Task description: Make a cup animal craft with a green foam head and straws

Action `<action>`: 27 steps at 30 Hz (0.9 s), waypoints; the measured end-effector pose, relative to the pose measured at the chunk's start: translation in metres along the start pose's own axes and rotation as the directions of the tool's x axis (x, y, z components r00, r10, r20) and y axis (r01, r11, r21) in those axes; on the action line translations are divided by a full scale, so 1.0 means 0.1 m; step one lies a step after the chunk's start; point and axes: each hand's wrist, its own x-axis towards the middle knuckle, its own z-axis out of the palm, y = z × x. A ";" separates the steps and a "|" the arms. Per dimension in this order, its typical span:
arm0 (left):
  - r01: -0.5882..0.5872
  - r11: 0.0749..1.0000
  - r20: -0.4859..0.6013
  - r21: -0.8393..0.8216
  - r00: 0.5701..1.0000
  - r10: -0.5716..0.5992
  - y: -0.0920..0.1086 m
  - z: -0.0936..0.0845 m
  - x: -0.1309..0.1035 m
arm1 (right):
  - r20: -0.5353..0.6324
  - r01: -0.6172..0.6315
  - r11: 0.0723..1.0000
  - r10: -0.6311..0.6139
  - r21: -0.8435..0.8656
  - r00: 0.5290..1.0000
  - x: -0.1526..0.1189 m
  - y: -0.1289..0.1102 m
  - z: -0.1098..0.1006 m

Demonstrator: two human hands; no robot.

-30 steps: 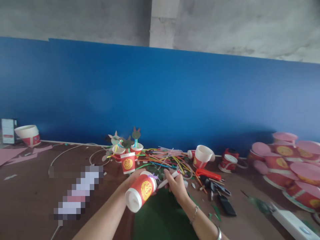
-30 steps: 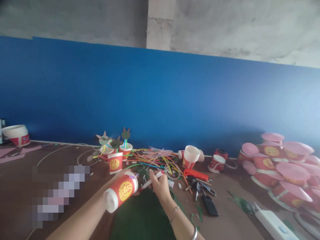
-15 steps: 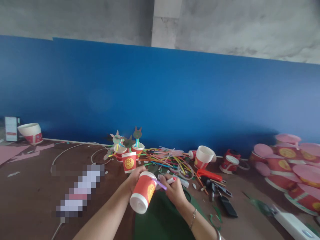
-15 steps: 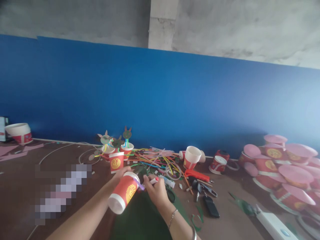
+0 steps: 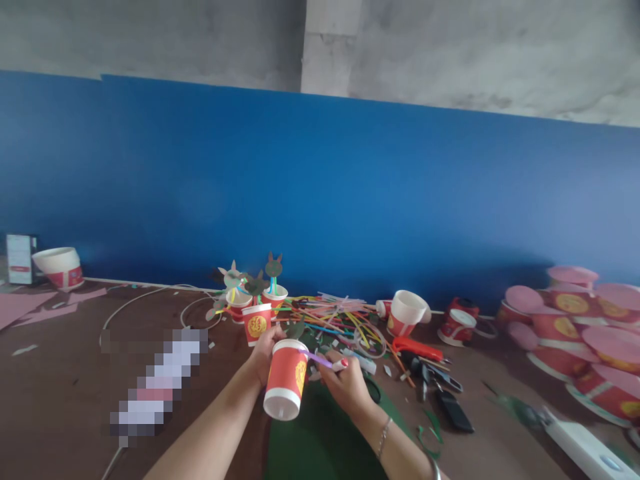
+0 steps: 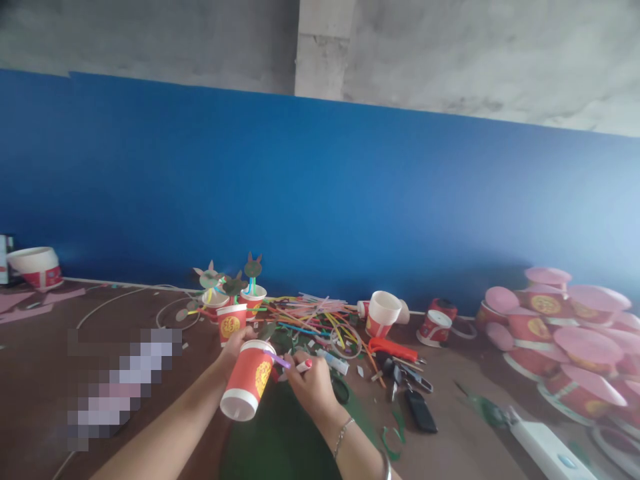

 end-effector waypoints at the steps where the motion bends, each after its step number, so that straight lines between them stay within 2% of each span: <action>1: 0.019 1.000 0.004 0.012 1.000 -0.019 0.00 0.01 -0.01 | 0.005 0.018 1.000 -0.017 -0.010 1.000 0.00 0.00 0.00; 4: 0.060 0.998 0.001 0.029 0.998 -0.060 0.02 0.04 -0.02 | -0.017 0.049 0.999 -0.049 0.005 0.999 0.01 0.00 -0.01; 8: 0.051 0.999 -0.012 0.018 0.999 -0.051 0.03 0.06 -0.02 | -0.025 0.103 0.995 -0.103 0.011 0.994 0.00 -0.01 -0.02; 12: 0.072 0.997 0.040 0.021 0.997 -0.073 0.01 0.06 -0.02 | -0.056 0.144 0.989 -0.146 -0.039 0.988 -0.01 -0.02 -0.03; 16: 0.121 0.992 0.073 0.024 0.990 -0.123 -0.01 0.03 0.01 | -0.024 0.197 0.977 -0.199 -0.076 0.980 -0.02 -0.05 -0.02; 24: 0.142 0.990 0.101 0.012 0.985 -0.143 -0.04 0.03 0.03 | -0.035 0.089 0.996 -0.088 0.025 0.995 0.01 -0.11 0.02; 27: 0.144 0.990 0.132 0.000 0.981 -0.143 -0.04 0.04 0.01 | 0.007 0.093 0.995 -0.094 0.032 0.996 0.00 -0.08 0.02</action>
